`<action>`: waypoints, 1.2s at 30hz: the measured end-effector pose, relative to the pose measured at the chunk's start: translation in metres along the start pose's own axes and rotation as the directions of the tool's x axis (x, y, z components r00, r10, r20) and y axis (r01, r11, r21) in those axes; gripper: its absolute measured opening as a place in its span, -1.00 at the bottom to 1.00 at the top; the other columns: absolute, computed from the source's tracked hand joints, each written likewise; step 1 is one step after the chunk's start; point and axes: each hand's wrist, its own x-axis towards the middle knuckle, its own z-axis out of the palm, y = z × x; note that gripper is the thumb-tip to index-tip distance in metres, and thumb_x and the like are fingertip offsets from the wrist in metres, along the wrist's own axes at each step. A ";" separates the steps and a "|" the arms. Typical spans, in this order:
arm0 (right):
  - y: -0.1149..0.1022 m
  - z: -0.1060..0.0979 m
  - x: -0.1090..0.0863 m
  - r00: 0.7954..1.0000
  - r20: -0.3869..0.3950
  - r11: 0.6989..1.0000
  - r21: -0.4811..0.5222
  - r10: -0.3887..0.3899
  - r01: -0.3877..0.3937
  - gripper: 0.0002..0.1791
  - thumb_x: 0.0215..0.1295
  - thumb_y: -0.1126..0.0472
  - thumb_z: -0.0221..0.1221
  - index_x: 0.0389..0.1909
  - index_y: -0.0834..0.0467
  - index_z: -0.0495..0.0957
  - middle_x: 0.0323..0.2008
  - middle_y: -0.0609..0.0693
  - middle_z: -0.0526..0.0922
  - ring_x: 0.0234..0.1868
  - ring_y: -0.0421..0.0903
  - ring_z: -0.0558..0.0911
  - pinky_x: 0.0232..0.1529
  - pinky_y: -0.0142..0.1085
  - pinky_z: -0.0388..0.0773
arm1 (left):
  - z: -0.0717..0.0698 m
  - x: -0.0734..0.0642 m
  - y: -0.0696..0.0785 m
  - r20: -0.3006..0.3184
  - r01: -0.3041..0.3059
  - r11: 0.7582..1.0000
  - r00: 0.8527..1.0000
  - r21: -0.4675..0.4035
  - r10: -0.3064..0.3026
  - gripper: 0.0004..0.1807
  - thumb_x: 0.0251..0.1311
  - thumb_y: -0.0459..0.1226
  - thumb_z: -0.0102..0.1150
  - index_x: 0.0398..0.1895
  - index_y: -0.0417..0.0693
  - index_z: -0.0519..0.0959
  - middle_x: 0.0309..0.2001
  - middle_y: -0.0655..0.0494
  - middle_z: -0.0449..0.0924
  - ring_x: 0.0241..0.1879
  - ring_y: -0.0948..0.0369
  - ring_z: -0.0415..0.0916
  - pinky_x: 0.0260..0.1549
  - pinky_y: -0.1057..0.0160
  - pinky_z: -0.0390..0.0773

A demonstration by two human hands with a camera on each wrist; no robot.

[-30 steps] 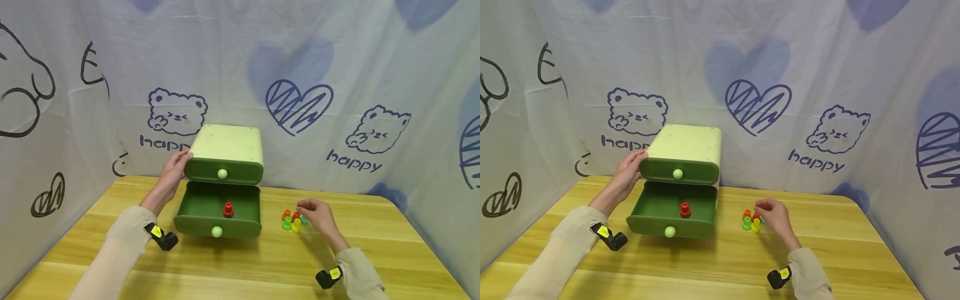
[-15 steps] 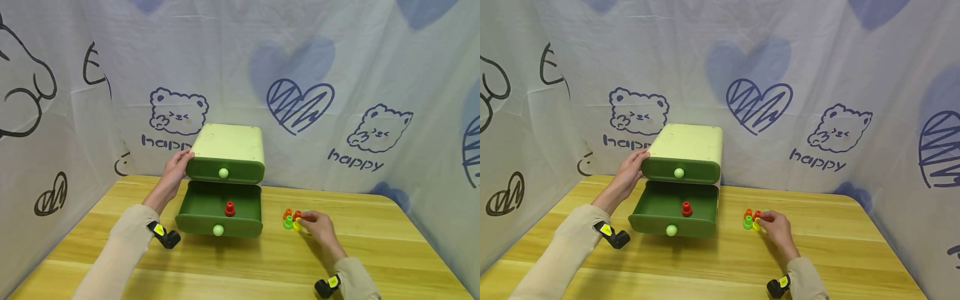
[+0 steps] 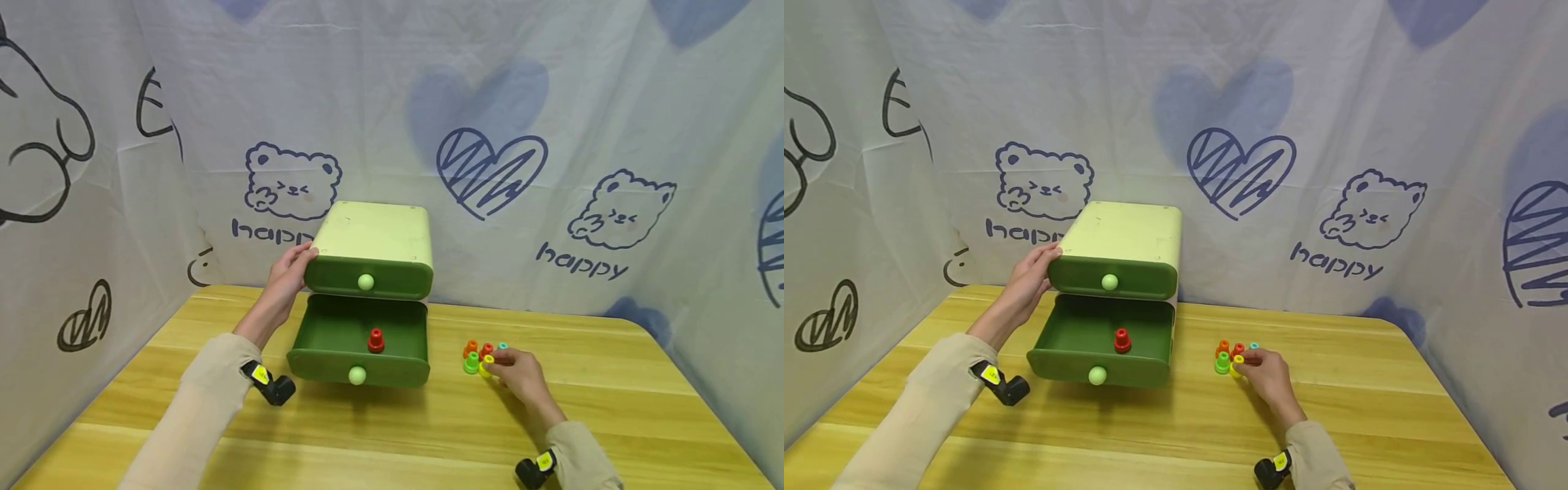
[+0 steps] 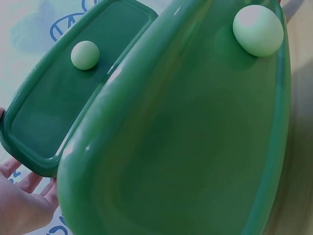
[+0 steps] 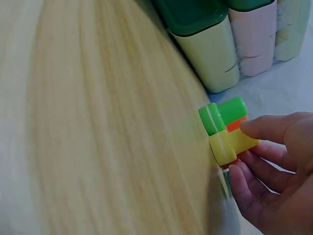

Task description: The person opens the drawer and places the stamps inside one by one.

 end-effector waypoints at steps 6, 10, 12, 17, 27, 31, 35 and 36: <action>-0.001 -0.001 0.000 1.000 0.022 0.999 -0.040 -0.018 0.019 -0.69 0.23 0.36 0.25 -0.07 0.48 0.55 -0.24 0.19 0.64 -0.44 -0.09 0.53 -0.48 -0.30 0.55 | -0.001 0.000 0.001 0.005 0.009 1.000 1.000 -0.001 -0.009 -0.34 0.41 -0.07 -0.08 0.49 -0.11 0.10 0.35 -0.14 0.16 0.24 0.03 0.25 0.26 0.10 0.26; -0.004 -0.006 -0.003 0.999 0.033 0.997 -0.065 -0.040 0.042 -0.69 0.22 0.35 0.25 -0.08 0.48 0.55 -0.22 0.22 0.64 -0.35 -0.05 0.58 -0.42 -0.26 0.59 | 0.000 -0.001 0.001 0.009 0.012 1.000 1.000 -0.003 -0.012 -0.34 0.41 -0.07 -0.08 0.49 -0.11 0.10 0.35 -0.14 0.16 0.24 0.03 0.24 0.27 0.10 0.26; -0.006 -0.008 -0.003 0.998 0.039 0.996 -0.072 -0.053 0.055 -0.68 0.22 0.35 0.25 -0.07 0.48 0.55 -0.20 0.23 0.64 -0.28 -0.02 0.60 -0.37 -0.25 0.61 | 0.000 0.000 0.001 0.009 0.010 1.000 1.000 -0.005 -0.010 -0.35 0.41 -0.08 -0.08 0.49 -0.11 0.11 0.35 -0.14 0.16 0.24 0.03 0.24 0.27 0.10 0.26; -0.015 -0.011 -0.005 0.996 0.049 0.991 -0.107 -0.069 0.074 -0.71 0.22 0.31 0.27 -0.10 0.42 0.59 -0.21 0.17 0.66 -0.23 0.00 0.61 -0.33 -0.26 0.60 | 0.000 0.000 0.001 0.007 0.014 1.000 1.000 -0.013 -0.013 -0.35 0.42 -0.09 -0.08 0.49 -0.13 0.10 0.36 -0.13 0.15 0.25 0.04 0.24 0.27 0.11 0.26; -0.041 -0.012 -0.009 0.987 0.065 0.974 -0.165 -0.150 0.159 -0.75 0.18 0.29 0.32 -0.18 0.35 0.63 -0.27 0.09 0.68 -0.24 0.00 0.62 -0.30 -0.23 0.59 | -0.001 -0.002 0.001 0.011 0.008 1.000 1.000 -0.019 -0.007 -0.35 0.42 -0.11 -0.08 0.49 -0.15 0.08 0.41 -0.11 0.12 0.30 0.02 0.19 0.30 0.10 0.23; -0.048 -0.013 -0.009 0.981 0.084 0.967 -0.172 -0.175 0.188 -0.79 0.20 0.31 0.30 -0.18 0.34 0.64 -0.28 0.08 0.68 -0.24 0.00 0.63 -0.31 -0.21 0.60 | -0.001 -0.002 0.001 0.014 0.005 1.000 1.000 -0.020 -0.005 -0.34 0.42 -0.11 -0.08 0.49 -0.15 0.07 0.41 -0.12 0.11 0.31 0.01 0.18 0.31 0.09 0.21; -0.054 -0.016 -0.009 0.972 0.111 0.956 -0.187 -0.208 0.226 -0.80 0.21 0.33 0.28 -0.18 0.34 0.64 -0.29 0.07 0.69 -0.26 -0.01 0.64 -0.32 -0.22 0.61 | 0.000 -0.001 0.001 0.015 0.001 1.000 1.000 -0.019 -0.001 -0.34 0.42 -0.11 -0.08 0.49 -0.15 0.08 0.40 -0.13 0.11 0.31 0.01 0.18 0.30 0.10 0.22; -0.056 -0.017 -0.009 0.970 0.121 0.954 -0.190 -0.212 0.232 -0.80 0.21 0.33 0.28 -0.18 0.35 0.64 -0.30 0.07 0.69 -0.27 -0.01 0.65 -0.33 -0.23 0.61 | 0.000 -0.001 0.002 0.015 0.001 1.000 1.000 -0.019 -0.001 -0.34 0.42 -0.11 -0.08 0.49 -0.15 0.08 0.40 -0.13 0.11 0.31 0.01 0.19 0.30 0.10 0.22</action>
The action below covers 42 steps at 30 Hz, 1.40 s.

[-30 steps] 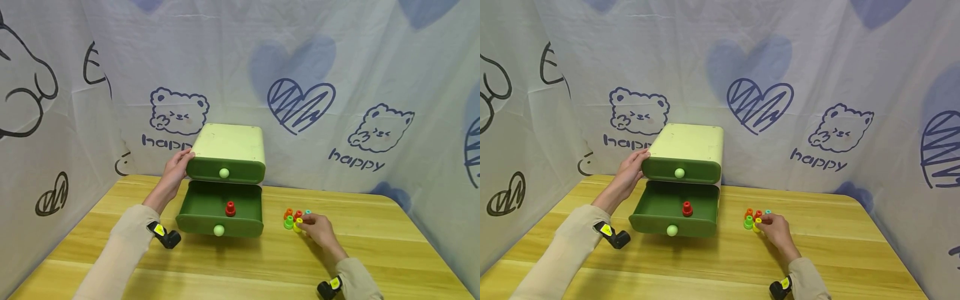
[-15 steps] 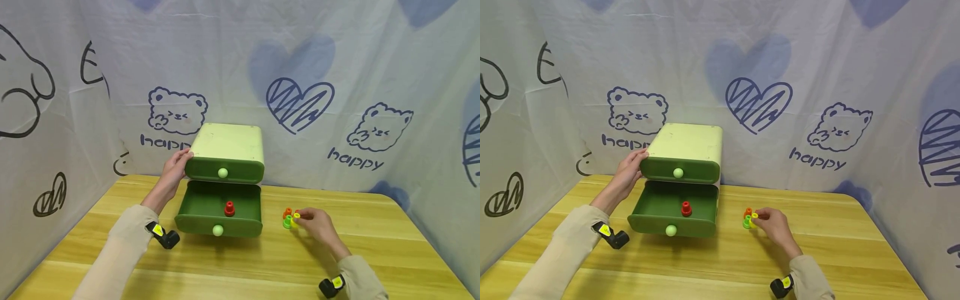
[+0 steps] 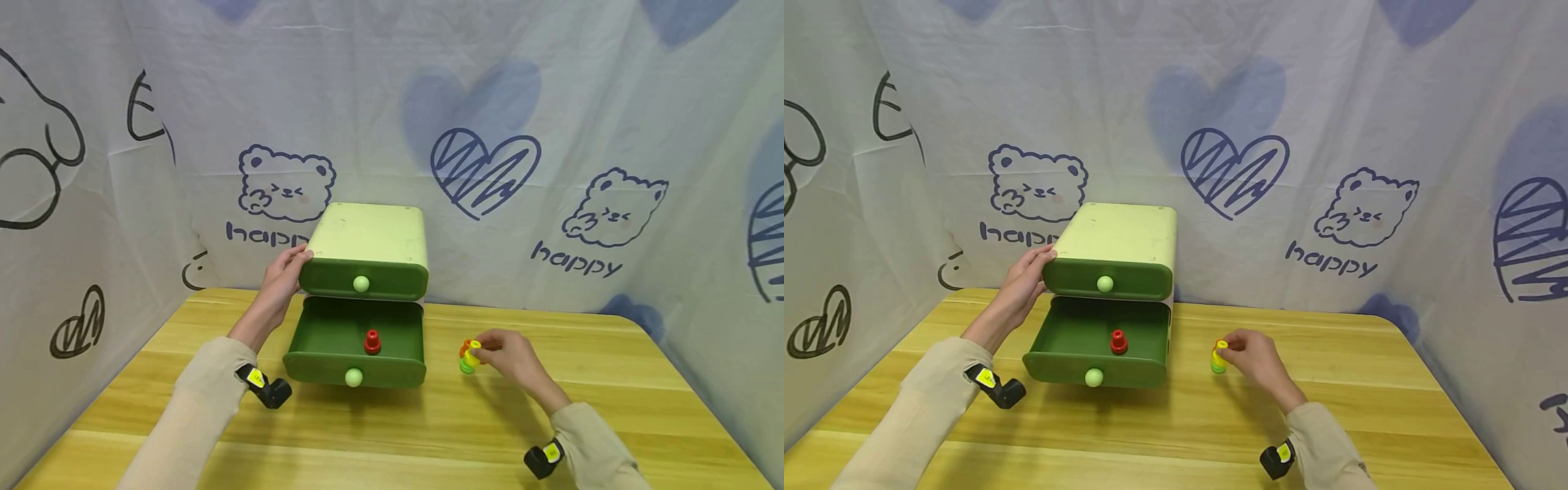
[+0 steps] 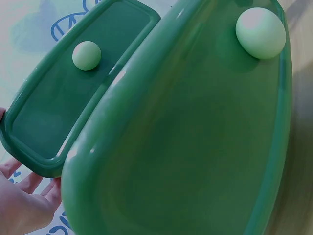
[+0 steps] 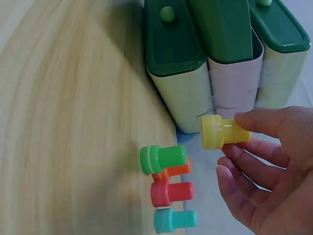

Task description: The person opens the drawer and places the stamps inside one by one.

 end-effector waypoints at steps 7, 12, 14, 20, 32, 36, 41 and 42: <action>-0.013 -0.006 0.005 0.997 0.025 0.995 -0.066 -0.074 0.075 -0.78 0.22 0.28 0.29 -0.17 0.32 0.64 -0.31 0.05 0.70 -0.27 -0.03 0.65 -0.31 -0.20 0.60 | -0.001 0.000 -0.001 -0.003 -0.002 1.000 1.000 0.001 0.002 -0.35 0.41 -0.11 -0.08 0.49 -0.15 0.09 0.39 -0.13 0.13 0.29 0.02 0.20 0.29 0.11 0.23; -0.026 -0.010 0.008 0.996 0.031 0.993 -0.075 -0.086 0.088 -0.78 0.21 0.28 0.30 -0.16 0.31 0.65 -0.30 0.05 0.70 -0.23 0.01 0.65 -0.30 -0.20 0.61 | -0.001 0.001 -0.001 0.006 -0.005 1.000 1.000 0.005 0.005 -0.34 0.41 -0.12 -0.09 0.49 -0.17 0.07 0.41 -0.13 0.10 0.32 0.01 0.17 0.30 0.10 0.22; -0.030 -0.010 0.009 0.997 0.043 0.995 -0.065 -0.070 0.073 -0.76 0.22 0.26 0.30 -0.14 0.30 0.65 -0.28 0.05 0.70 -0.21 0.00 0.65 -0.31 -0.23 0.62 | -0.001 0.001 -0.002 0.009 -0.004 1.000 1.000 0.003 0.004 -0.34 0.41 -0.12 -0.09 0.49 -0.18 0.07 0.41 -0.14 0.10 0.32 0.00 0.17 0.31 0.09 0.21; -0.038 -0.013 0.012 0.993 0.116 0.997 0.077 -0.014 0.006 -0.72 0.25 0.22 0.28 -0.07 0.29 0.64 -0.21 0.07 0.69 -0.21 -0.03 0.64 -0.23 -0.20 0.62 | 0.000 0.001 -0.002 0.010 0.004 1.000 1.000 0.001 -0.004 -0.34 0.42 -0.12 -0.10 0.49 -0.17 0.06 0.40 -0.17 0.10 0.31 -0.01 0.18 0.31 0.10 0.22; -0.058 -0.020 0.017 0.979 0.206 0.985 0.170 -0.004 -0.031 -0.66 0.21 0.18 0.33 -0.05 0.28 0.63 -0.21 0.03 0.69 -0.22 -0.06 0.64 -0.18 -0.21 0.61 | 0.001 0.000 0.001 0.009 0.005 1.000 1.000 0.015 -0.005 -0.33 0.42 -0.09 -0.09 0.50 -0.14 0.06 0.40 -0.14 0.11 0.29 -0.01 0.21 0.29 0.12 0.25; -0.066 -0.020 0.018 0.975 0.223 0.984 0.175 -0.019 -0.021 -0.67 0.19 0.18 0.34 -0.09 0.27 0.63 -0.21 0.01 0.68 -0.20 -0.06 0.63 -0.15 -0.20 0.60 | 0.001 0.000 0.001 0.002 0.006 1.000 1.000 0.014 -0.006 -0.34 0.42 -0.10 -0.09 0.49 -0.15 0.06 0.40 -0.14 0.11 0.28 0.00 0.22 0.29 0.13 0.25; -0.075 -0.018 0.022 0.973 0.230 0.986 0.168 -0.020 -0.019 -0.72 0.16 0.22 0.35 -0.13 0.25 0.63 -0.23 0.01 0.66 -0.21 -0.08 0.60 -0.14 -0.22 0.61 | 0.000 0.001 0.000 -0.001 0.000 1.000 1.000 0.016 0.000 -0.34 0.42 -0.10 -0.09 0.49 -0.16 0.06 0.40 -0.14 0.11 0.30 0.00 0.21 0.29 0.13 0.25; -0.077 -0.017 0.023 0.973 0.230 0.986 0.164 -0.018 -0.020 -0.72 0.16 0.22 0.35 -0.14 0.25 0.63 -0.23 0.01 0.66 -0.22 -0.08 0.60 -0.14 -0.22 0.61 | 0.000 0.001 0.000 -0.001 -0.001 1.000 1.000 0.016 0.001 -0.34 0.42 -0.10 -0.09 0.49 -0.16 0.06 0.40 -0.14 0.11 0.30 0.00 0.20 0.29 0.12 0.25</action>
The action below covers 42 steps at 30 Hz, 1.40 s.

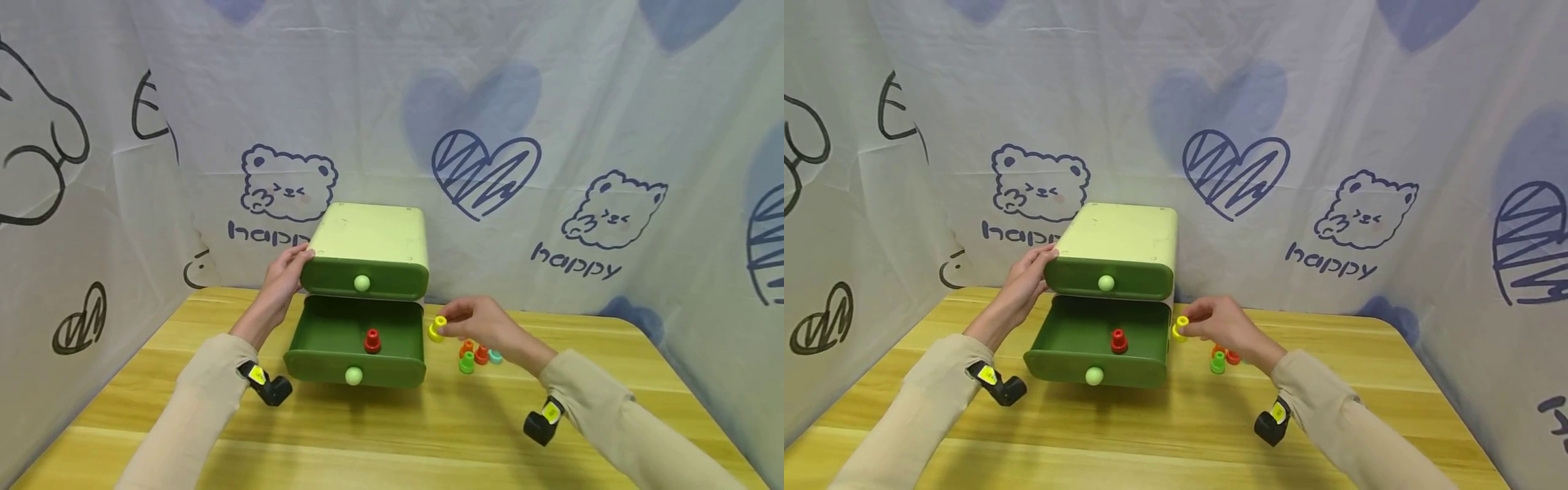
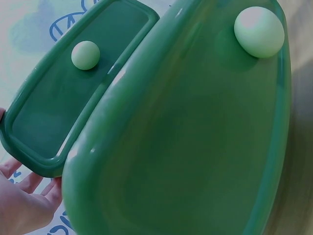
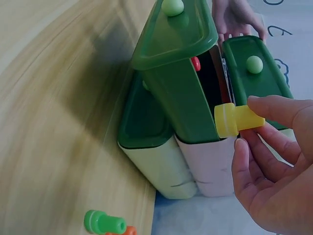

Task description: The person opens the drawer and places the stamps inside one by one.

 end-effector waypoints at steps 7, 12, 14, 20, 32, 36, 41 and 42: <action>-0.011 0.002 0.009 0.998 0.053 0.999 -0.010 -0.038 0.038 -0.76 0.18 0.24 0.34 -0.16 0.26 0.64 -0.27 0.01 0.67 -0.24 -0.02 0.61 -0.22 -0.24 0.61 | -0.001 0.000 0.000 -0.005 0.001 1.000 1.000 -0.009 -0.001 -0.34 0.42 -0.11 -0.08 0.49 -0.17 0.07 0.41 -0.14 0.11 0.30 0.00 0.20 0.29 0.12 0.24; -0.019 0.004 0.014 0.994 0.089 0.998 -0.014 -0.066 0.067 -0.68 0.19 0.25 0.33 -0.06 0.31 0.61 -0.25 0.03 0.68 -0.22 0.00 0.63 -0.22 -0.24 0.62 | 0.000 -0.001 0.000 0.001 0.000 1.000 1.000 -0.005 0.000 -0.33 0.42 -0.10 -0.08 0.49 -0.16 0.07 0.41 -0.14 0.11 0.30 -0.01 0.20 0.29 0.12 0.25; -0.021 0.005 0.017 0.991 0.107 0.996 -0.026 -0.081 0.084 -0.64 0.19 0.25 0.33 -0.03 0.34 0.60 -0.24 0.03 0.68 -0.23 -0.03 0.64 -0.23 -0.24 0.63 | 0.000 -0.001 0.000 0.004 -0.001 1.000 1.000 -0.001 0.001 -0.33 0.42 -0.09 -0.08 0.50 -0.15 0.06 0.40 -0.15 0.10 0.30 -0.01 0.20 0.29 0.11 0.24; -0.027 0.009 0.023 0.985 0.147 0.995 -0.036 -0.085 0.091 -0.71 0.17 0.25 0.34 -0.12 0.31 0.65 -0.27 0.01 0.70 -0.28 -0.09 0.61 -0.24 -0.25 0.63 | -0.001 -0.001 0.000 0.005 0.001 1.000 1.000 -0.002 -0.001 -0.33 0.42 -0.10 -0.09 0.49 -0.16 0.06 0.42 -0.14 0.09 0.33 -0.01 0.17 0.31 0.10 0.21; -0.037 0.016 0.039 0.966 0.255 0.998 -0.032 -0.046 0.056 -0.79 0.13 0.32 0.36 -0.20 0.30 0.66 -0.34 0.00 0.69 -0.31 -0.11 0.62 -0.21 -0.28 0.62 | -0.001 -0.001 -0.001 0.008 -0.004 1.000 1.000 -0.005 0.004 -0.33 0.42 -0.10 -0.09 0.49 -0.17 0.06 0.41 -0.14 0.10 0.31 -0.02 0.19 0.31 0.09 0.21; -0.037 0.023 0.043 0.958 0.284 0.998 -0.031 -0.037 0.047 -0.81 0.10 0.36 0.37 -0.25 0.31 0.66 -0.39 -0.01 0.69 -0.38 -0.15 0.62 -0.25 -0.32 0.61 | -0.001 -0.002 0.000 0.010 -0.003 1.000 1.000 0.001 0.003 -0.33 0.42 -0.10 -0.10 0.49 -0.16 0.06 0.42 -0.13 0.09 0.33 -0.01 0.16 0.31 0.08 0.20; -0.036 0.031 0.048 0.953 0.302 0.999 -0.032 -0.028 0.039 -0.82 0.07 0.36 0.39 -0.29 0.30 0.66 -0.43 -0.02 0.68 -0.41 -0.19 0.60 -0.29 -0.33 0.60 | -0.001 -0.003 0.000 0.010 -0.004 1.000 1.000 -0.002 0.004 -0.34 0.42 -0.10 -0.09 0.49 -0.15 0.06 0.41 -0.14 0.10 0.32 -0.01 0.17 0.31 0.08 0.20; -0.035 0.033 0.049 0.952 0.303 0.999 -0.034 -0.026 0.038 -0.83 0.07 0.37 0.39 -0.29 0.30 0.66 -0.44 -0.03 0.68 -0.41 -0.20 0.60 -0.28 -0.33 0.60 | -0.001 -0.003 0.000 0.010 -0.004 1.000 1.000 -0.003 0.004 -0.34 0.42 -0.10 -0.09 0.49 -0.15 0.07 0.41 -0.14 0.10 0.32 -0.01 0.18 0.31 0.09 0.21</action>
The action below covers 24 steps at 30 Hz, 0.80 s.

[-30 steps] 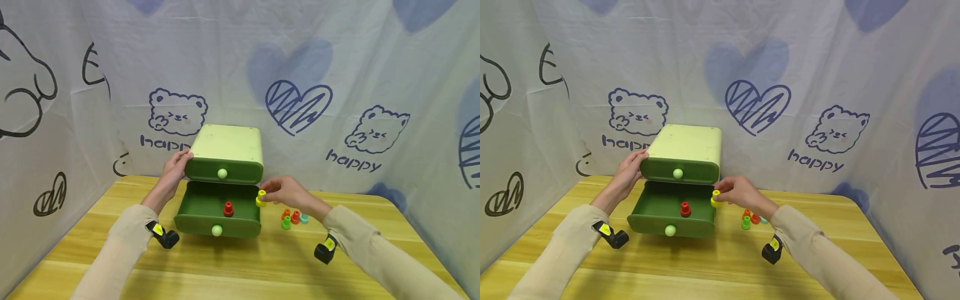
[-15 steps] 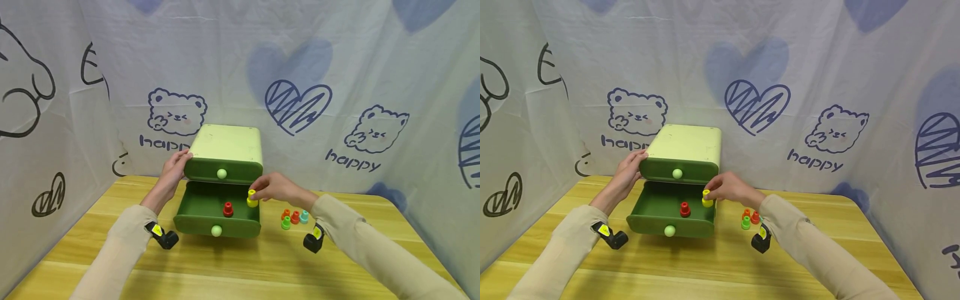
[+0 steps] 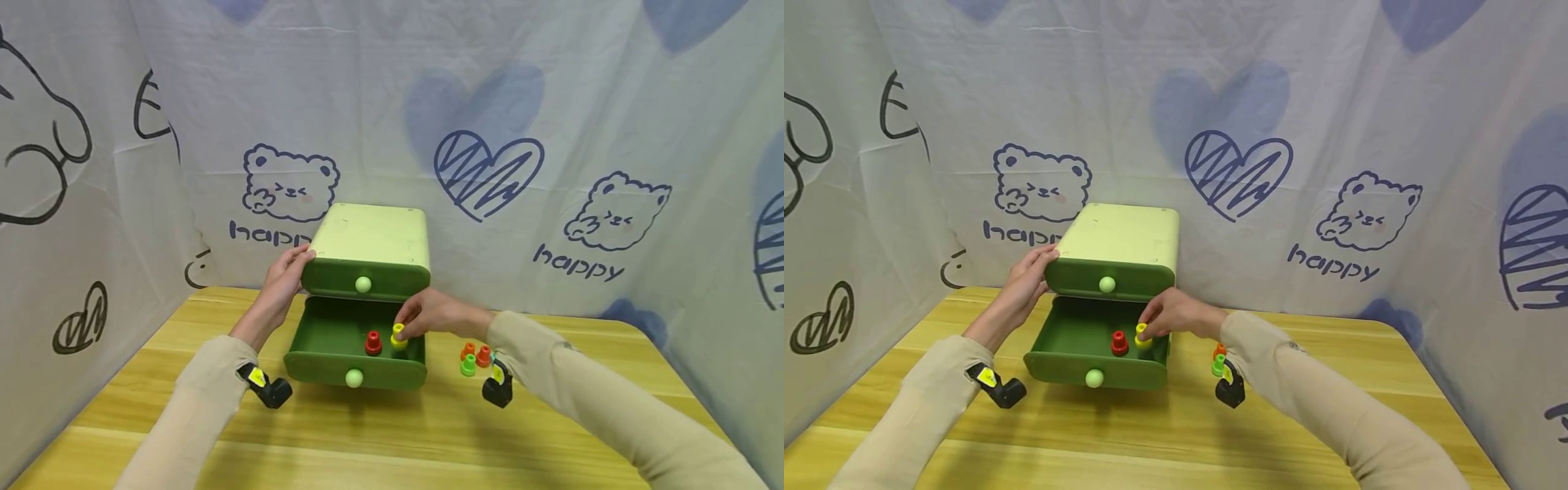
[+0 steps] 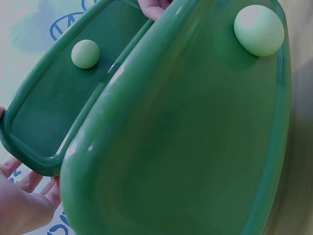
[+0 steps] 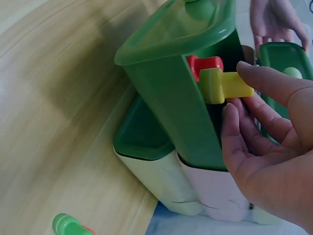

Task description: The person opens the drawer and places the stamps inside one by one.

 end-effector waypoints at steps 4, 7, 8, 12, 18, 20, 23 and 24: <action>0.002 0.004 0.003 1.000 -0.008 1.000 0.006 0.001 0.000 -0.83 0.09 0.38 0.37 -0.28 0.31 0.66 -0.42 -0.02 0.68 -0.39 -0.18 0.61 -0.24 -0.31 0.62 | 0.001 0.000 0.000 0.000 0.002 1.000 1.000 -0.002 -0.002 -0.34 0.42 -0.10 -0.10 0.49 -0.15 0.07 0.39 -0.15 0.11 0.30 -0.01 0.19 0.31 0.09 0.21; 0.003 0.006 0.003 1.000 -0.019 1.000 0.013 -0.009 0.009 -0.83 0.11 0.40 0.35 -0.26 0.33 0.65 -0.40 0.00 0.69 -0.38 -0.18 0.61 -0.21 -0.28 0.62 | 0.001 0.000 0.000 -0.001 0.003 1.000 1.000 -0.002 -0.003 -0.34 0.42 -0.10 -0.10 0.50 -0.15 0.06 0.40 -0.15 0.10 0.31 -0.02 0.18 0.31 0.08 0.20; 0.004 0.007 0.003 1.000 -0.023 1.000 0.011 -0.013 0.013 -0.83 0.12 0.40 0.35 -0.25 0.34 0.65 -0.39 0.00 0.69 -0.38 -0.18 0.61 -0.20 -0.27 0.62 | 0.001 0.000 0.000 0.000 0.003 1.000 1.000 -0.002 -0.003 -0.34 0.43 -0.10 -0.10 0.50 -0.15 0.06 0.40 -0.15 0.10 0.32 -0.02 0.18 0.31 0.08 0.20; 0.004 0.009 0.004 0.999 -0.032 0.999 -0.039 -0.039 0.038 -0.84 0.13 0.37 0.35 -0.25 0.31 0.67 -0.37 -0.01 0.70 -0.35 -0.19 0.62 -0.21 -0.30 0.60 | 0.000 0.000 -0.001 -0.005 0.007 1.000 1.000 -0.001 -0.007 -0.33 0.43 -0.10 -0.10 0.50 -0.15 0.05 0.40 -0.16 0.09 0.32 -0.03 0.17 0.32 0.07 0.19; 0.001 0.016 0.006 0.996 -0.018 0.992 -0.091 -0.087 0.085 -0.85 0.13 0.38 0.34 -0.26 0.30 0.68 -0.37 -0.01 0.70 -0.33 -0.18 0.63 -0.23 -0.32 0.60 | 0.000 -0.001 -0.002 -0.012 0.013 1.000 1.000 -0.006 -0.013 -0.34 0.42 -0.10 -0.10 0.50 -0.13 0.06 0.39 -0.16 0.10 0.30 -0.02 0.19 0.31 0.08 0.21; 0.000 0.017 0.006 0.996 -0.010 0.991 -0.095 -0.092 0.090 -0.85 0.14 0.38 0.34 -0.25 0.30 0.68 -0.37 -0.01 0.70 -0.33 -0.18 0.62 -0.24 -0.32 0.60 | 0.000 -0.001 -0.002 -0.012 0.014 1.000 1.000 -0.010 -0.014 -0.34 0.42 -0.10 -0.09 0.50 -0.13 0.06 0.39 -0.16 0.10 0.30 -0.02 0.19 0.31 0.09 0.21; -0.002 0.018 0.007 0.995 -0.004 0.991 -0.100 -0.095 0.094 -0.84 0.16 0.37 0.33 -0.23 0.31 0.67 -0.35 0.00 0.70 -0.33 -0.17 0.63 -0.25 -0.31 0.60 | 0.000 -0.001 -0.001 -0.013 0.013 1.000 1.000 -0.012 -0.013 -0.34 0.42 -0.10 -0.09 0.50 -0.13 0.07 0.39 -0.15 0.11 0.30 -0.01 0.19 0.30 0.10 0.23; -0.002 0.017 0.008 0.996 -0.007 0.990 -0.102 -0.094 0.093 -0.84 0.16 0.37 0.33 -0.22 0.30 0.67 -0.35 -0.01 0.70 -0.33 -0.17 0.63 -0.25 -0.31 0.60 | 0.000 0.000 -0.001 -0.012 0.012 1.000 1.000 -0.012 -0.012 -0.34 0.42 -0.10 -0.09 0.50 -0.12 0.07 0.39 -0.15 0.11 0.31 -0.01 0.19 0.30 0.10 0.23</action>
